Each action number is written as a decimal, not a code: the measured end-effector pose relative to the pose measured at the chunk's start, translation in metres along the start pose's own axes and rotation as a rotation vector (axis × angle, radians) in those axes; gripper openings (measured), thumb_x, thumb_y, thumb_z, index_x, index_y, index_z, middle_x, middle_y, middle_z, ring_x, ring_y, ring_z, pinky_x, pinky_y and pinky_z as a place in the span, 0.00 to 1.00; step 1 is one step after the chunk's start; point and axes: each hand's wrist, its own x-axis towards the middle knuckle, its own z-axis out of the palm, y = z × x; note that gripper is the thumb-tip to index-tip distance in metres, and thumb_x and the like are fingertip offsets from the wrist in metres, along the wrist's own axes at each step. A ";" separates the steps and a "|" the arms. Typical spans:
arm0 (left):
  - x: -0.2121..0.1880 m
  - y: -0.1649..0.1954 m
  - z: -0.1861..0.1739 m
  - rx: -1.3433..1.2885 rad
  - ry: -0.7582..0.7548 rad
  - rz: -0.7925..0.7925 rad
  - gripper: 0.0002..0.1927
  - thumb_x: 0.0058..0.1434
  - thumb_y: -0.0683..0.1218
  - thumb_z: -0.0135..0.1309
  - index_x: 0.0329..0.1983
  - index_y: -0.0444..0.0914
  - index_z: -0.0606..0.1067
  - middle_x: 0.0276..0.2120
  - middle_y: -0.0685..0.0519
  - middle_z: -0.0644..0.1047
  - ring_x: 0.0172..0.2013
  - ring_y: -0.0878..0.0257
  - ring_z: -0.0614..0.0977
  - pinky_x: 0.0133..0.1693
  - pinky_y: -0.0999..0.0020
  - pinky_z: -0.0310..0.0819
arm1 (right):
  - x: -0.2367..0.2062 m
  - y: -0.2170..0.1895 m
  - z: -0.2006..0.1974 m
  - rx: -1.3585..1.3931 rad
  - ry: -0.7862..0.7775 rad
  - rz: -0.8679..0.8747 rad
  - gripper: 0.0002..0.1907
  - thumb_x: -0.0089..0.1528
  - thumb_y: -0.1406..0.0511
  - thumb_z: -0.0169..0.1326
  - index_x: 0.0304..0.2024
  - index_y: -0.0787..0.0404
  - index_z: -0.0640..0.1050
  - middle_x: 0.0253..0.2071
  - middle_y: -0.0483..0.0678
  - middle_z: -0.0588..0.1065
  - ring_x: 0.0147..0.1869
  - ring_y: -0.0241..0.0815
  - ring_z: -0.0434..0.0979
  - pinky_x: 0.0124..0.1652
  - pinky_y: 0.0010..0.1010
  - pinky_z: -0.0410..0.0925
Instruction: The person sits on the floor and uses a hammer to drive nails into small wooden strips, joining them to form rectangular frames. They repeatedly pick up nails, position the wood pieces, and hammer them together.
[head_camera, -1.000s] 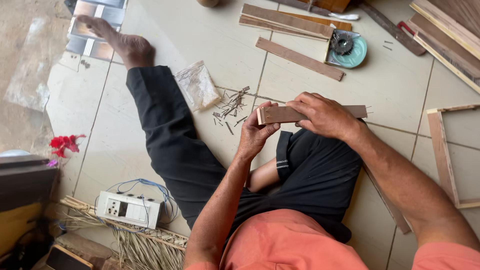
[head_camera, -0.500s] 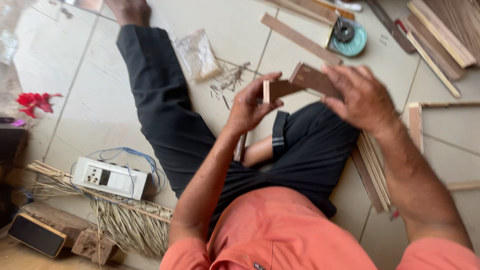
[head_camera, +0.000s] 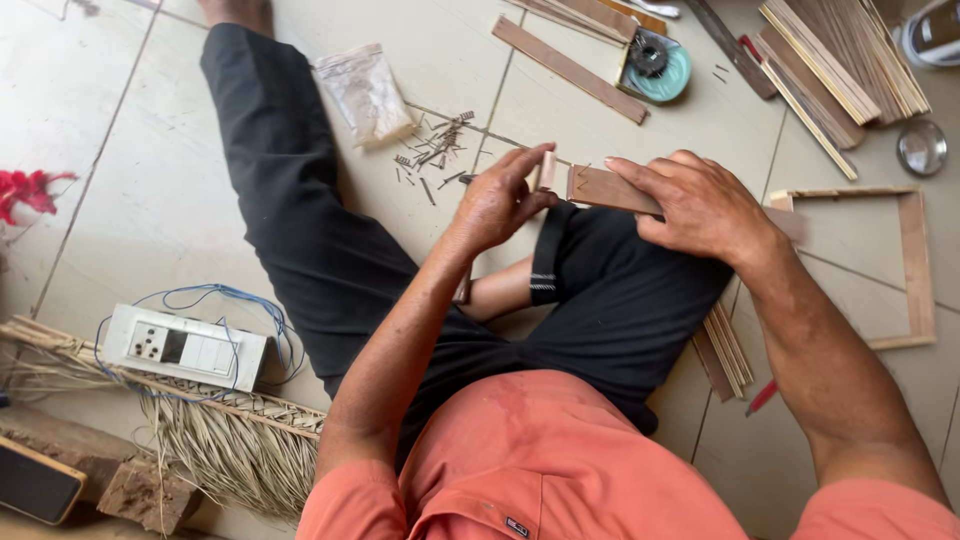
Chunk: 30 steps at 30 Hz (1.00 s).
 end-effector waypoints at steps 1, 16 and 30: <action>0.000 0.000 0.001 0.010 0.004 0.015 0.36 0.58 0.50 0.68 0.69 0.45 0.69 0.55 0.48 0.77 0.39 0.57 0.84 0.40 0.61 0.80 | -0.002 -0.002 -0.001 -0.001 -0.001 0.022 0.43 0.53 0.61 0.61 0.72 0.42 0.67 0.39 0.44 0.76 0.49 0.46 0.75 0.52 0.40 0.74; 0.005 -0.028 0.005 -0.178 0.023 0.136 0.35 0.60 0.51 0.66 0.70 0.49 0.67 0.55 0.49 0.77 0.48 0.51 0.83 0.47 0.59 0.79 | 0.040 -0.041 0.018 0.019 0.055 0.064 0.41 0.53 0.52 0.68 0.68 0.51 0.70 0.45 0.50 0.75 0.49 0.50 0.79 0.47 0.43 0.75; 0.015 -0.040 0.014 -0.163 -0.028 0.099 0.35 0.61 0.56 0.63 0.70 0.51 0.66 0.53 0.49 0.76 0.46 0.50 0.83 0.45 0.58 0.80 | 0.054 -0.041 0.017 0.240 0.164 0.107 0.35 0.58 0.51 0.68 0.65 0.52 0.76 0.43 0.48 0.76 0.44 0.46 0.81 0.41 0.38 0.76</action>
